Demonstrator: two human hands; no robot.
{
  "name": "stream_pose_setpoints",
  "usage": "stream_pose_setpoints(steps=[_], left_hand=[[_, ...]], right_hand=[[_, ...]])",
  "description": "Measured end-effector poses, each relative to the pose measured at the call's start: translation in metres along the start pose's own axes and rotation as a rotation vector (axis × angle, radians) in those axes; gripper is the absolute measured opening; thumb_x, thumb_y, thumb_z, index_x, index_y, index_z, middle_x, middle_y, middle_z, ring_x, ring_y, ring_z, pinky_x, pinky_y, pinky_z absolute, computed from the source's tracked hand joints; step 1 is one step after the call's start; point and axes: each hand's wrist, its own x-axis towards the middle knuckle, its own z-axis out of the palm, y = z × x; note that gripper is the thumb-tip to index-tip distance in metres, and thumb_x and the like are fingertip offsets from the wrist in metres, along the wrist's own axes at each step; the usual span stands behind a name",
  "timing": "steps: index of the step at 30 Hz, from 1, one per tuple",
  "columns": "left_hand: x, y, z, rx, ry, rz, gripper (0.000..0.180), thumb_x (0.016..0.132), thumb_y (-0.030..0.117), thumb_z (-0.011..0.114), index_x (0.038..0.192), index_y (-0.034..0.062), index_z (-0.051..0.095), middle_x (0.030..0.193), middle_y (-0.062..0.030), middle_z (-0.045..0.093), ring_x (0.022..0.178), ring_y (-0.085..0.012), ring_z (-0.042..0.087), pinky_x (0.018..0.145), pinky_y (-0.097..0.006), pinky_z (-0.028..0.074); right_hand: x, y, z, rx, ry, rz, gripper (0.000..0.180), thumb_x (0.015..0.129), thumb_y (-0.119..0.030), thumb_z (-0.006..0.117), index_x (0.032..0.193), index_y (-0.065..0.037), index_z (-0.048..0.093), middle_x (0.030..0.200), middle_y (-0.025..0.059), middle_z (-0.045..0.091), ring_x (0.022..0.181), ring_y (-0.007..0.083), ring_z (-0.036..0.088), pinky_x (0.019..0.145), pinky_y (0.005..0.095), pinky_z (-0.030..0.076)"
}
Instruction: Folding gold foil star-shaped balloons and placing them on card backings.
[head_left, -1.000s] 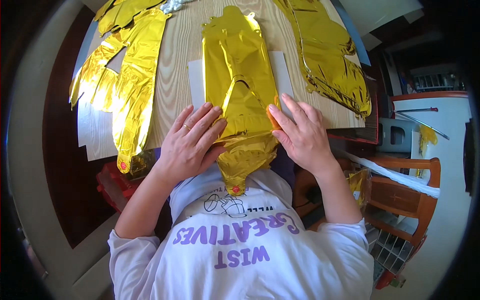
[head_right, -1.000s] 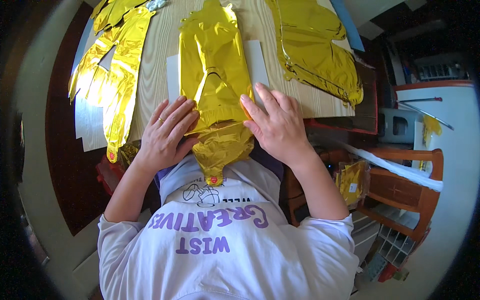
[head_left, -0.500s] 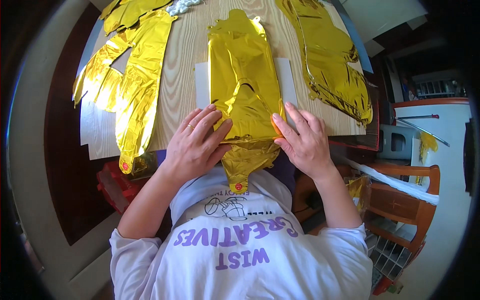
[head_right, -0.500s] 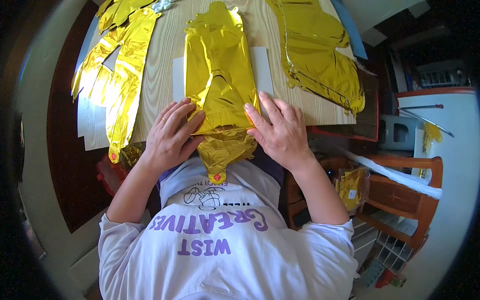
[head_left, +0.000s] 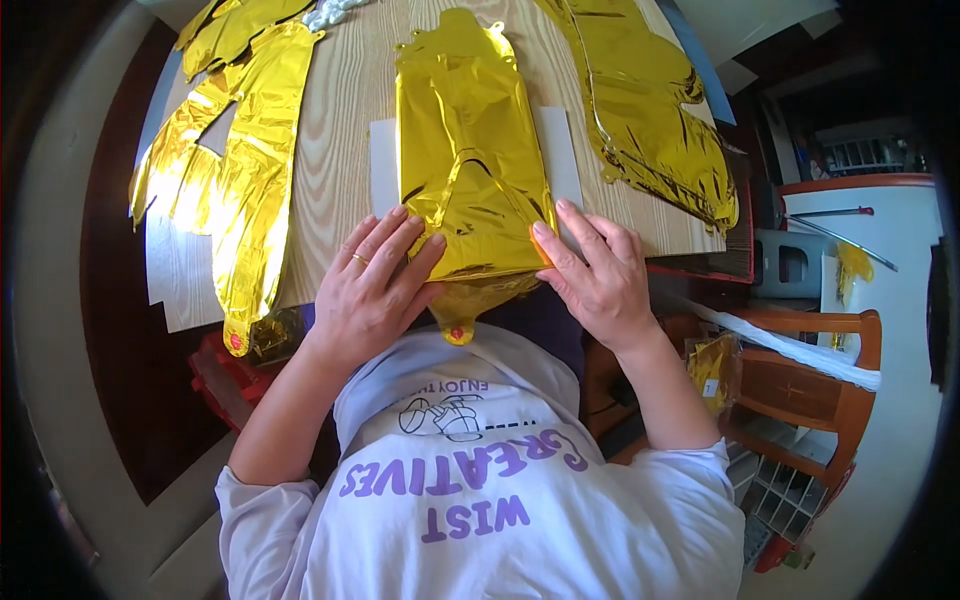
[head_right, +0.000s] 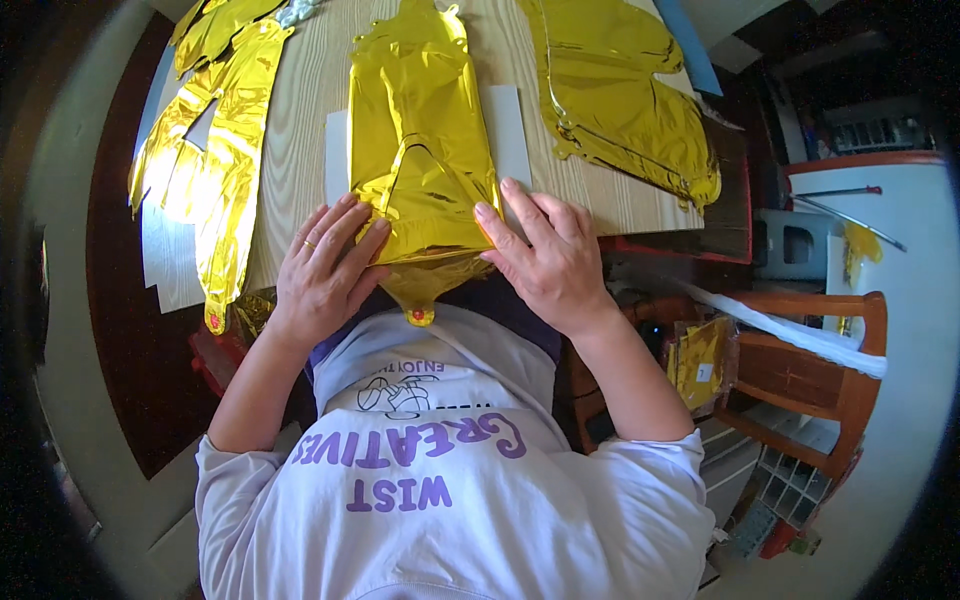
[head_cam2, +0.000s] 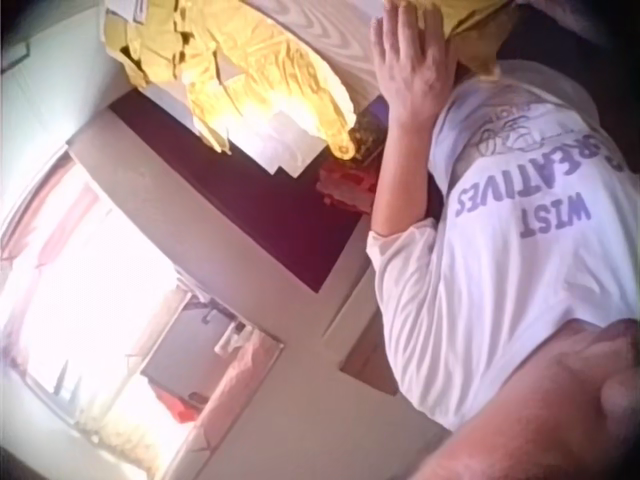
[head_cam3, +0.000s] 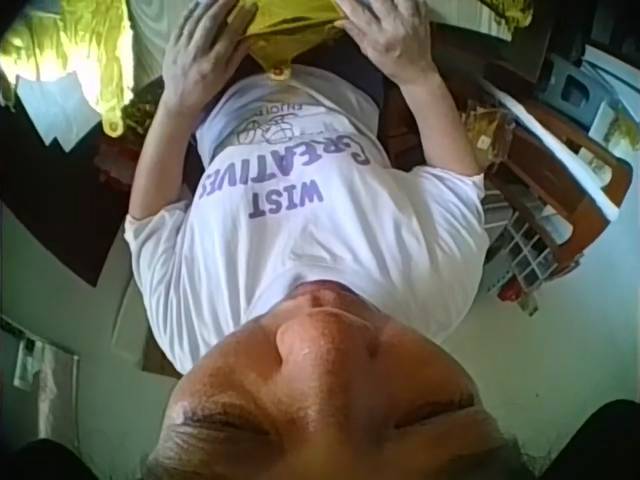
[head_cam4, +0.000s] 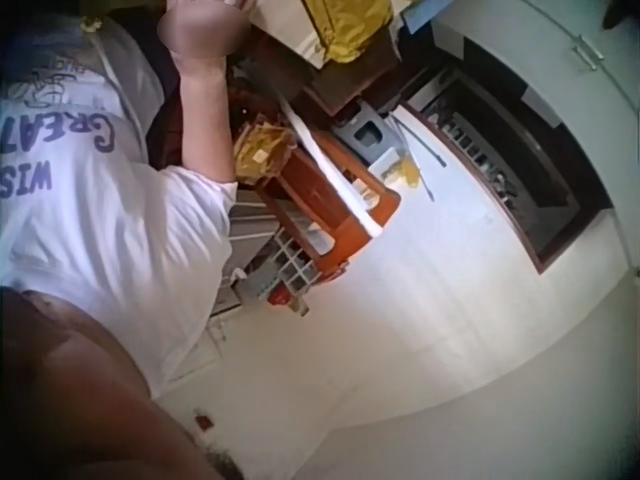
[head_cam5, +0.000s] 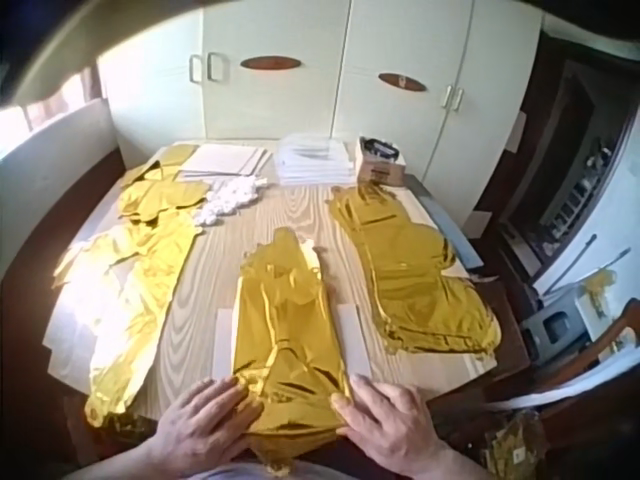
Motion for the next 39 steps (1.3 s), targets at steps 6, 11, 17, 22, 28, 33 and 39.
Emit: stream_pose_setpoints(steps=[6, 11, 17, 22, 28, 33, 39], left_hand=[[-0.002, -0.002, 0.002, -0.021, 0.001, 0.013, 0.055, 0.082, 0.025, 0.076, 0.133, 0.0089, 0.063, 0.134, -0.0146, 0.059, 0.129, -0.0339, 0.055, 0.110, -0.047, 0.043], [-0.001, -0.003, 0.001, -0.031, -0.005, 0.014, 0.058, 0.081, 0.025, 0.077, 0.133, 0.0054, 0.062, 0.136, -0.0155, 0.058, 0.129, -0.0346, 0.055, 0.110, -0.047, 0.043], [-0.006, -0.003, 0.002, 0.039, 0.023, 0.082, 0.049, 0.082, 0.018, 0.076, 0.128, 0.0037, 0.065, 0.130, -0.0166, 0.062, 0.123, -0.0337, 0.061, 0.105, -0.045, 0.048], [-0.012, -0.003, 0.008, 0.088, 0.120, 0.144, 0.034, 0.085, 0.012, 0.074, 0.118, 0.0043, 0.070, 0.122, -0.0140, 0.067, 0.115, -0.0306, 0.066, 0.099, -0.042, 0.053], [-0.009, -0.003, 0.004, 0.050, 0.151, 0.150, 0.030, 0.084, 0.010, 0.074, 0.113, 0.0045, 0.071, 0.118, -0.0130, 0.069, 0.112, -0.0285, 0.068, 0.096, -0.041, 0.054], [0.004, -0.006, -0.026, -0.059, 0.026, 0.142, 0.031, 0.083, 0.007, 0.071, 0.114, 0.0039, 0.068, 0.110, -0.0111, 0.072, 0.105, -0.0264, 0.070, 0.090, -0.039, 0.057], [0.115, -0.078, -0.109, 0.319, 0.252, 0.426, 0.036, 0.084, 0.007, 0.068, 0.120, 0.0061, 0.066, 0.117, -0.0093, 0.072, 0.106, -0.0256, 0.070, 0.092, -0.042, 0.056]], right_hand=[[-0.003, -0.001, 0.003, -0.012, 0.052, -0.001, 0.062, 0.076, -0.024, 0.082, 0.135, -0.018, 0.063, 0.137, 0.0134, 0.059, 0.114, 0.0257, 0.056, 0.094, 0.0393, 0.043], [-0.002, -0.001, 0.003, -0.014, 0.051, 0.002, 0.060, 0.076, -0.022, 0.081, 0.133, -0.018, 0.064, 0.136, 0.0137, 0.060, 0.114, 0.0257, 0.057, 0.095, 0.0399, 0.042], [-0.003, -0.003, 0.001, -0.110, 0.095, -0.063, 0.044, 0.083, -0.015, 0.076, 0.126, -0.015, 0.069, 0.128, 0.0122, 0.065, 0.103, 0.0237, 0.059, 0.085, 0.0349, 0.047], [-0.010, -0.005, 0.002, -0.110, 0.151, -0.105, 0.035, 0.087, -0.013, 0.074, 0.122, -0.012, 0.071, 0.122, 0.0129, 0.068, 0.099, 0.0224, 0.060, 0.080, 0.0316, 0.049], [-0.005, -0.006, -0.002, -0.112, 0.184, -0.129, 0.029, 0.087, -0.013, 0.073, 0.116, -0.008, 0.073, 0.114, 0.0129, 0.071, 0.089, 0.0216, 0.064, 0.074, 0.0309, 0.051], [0.011, -0.003, -0.037, -0.059, 0.099, -0.172, 0.025, 0.086, -0.010, 0.070, 0.109, -0.005, 0.073, 0.107, 0.0122, 0.072, 0.079, 0.0215, 0.067, 0.065, 0.0325, 0.054], [0.126, 0.047, -0.099, -0.327, 0.382, -0.411, 0.022, 0.085, -0.009, 0.066, 0.106, -0.003, 0.071, 0.106, 0.0121, 0.071, 0.073, 0.0182, 0.065, 0.058, 0.0316, 0.052]])
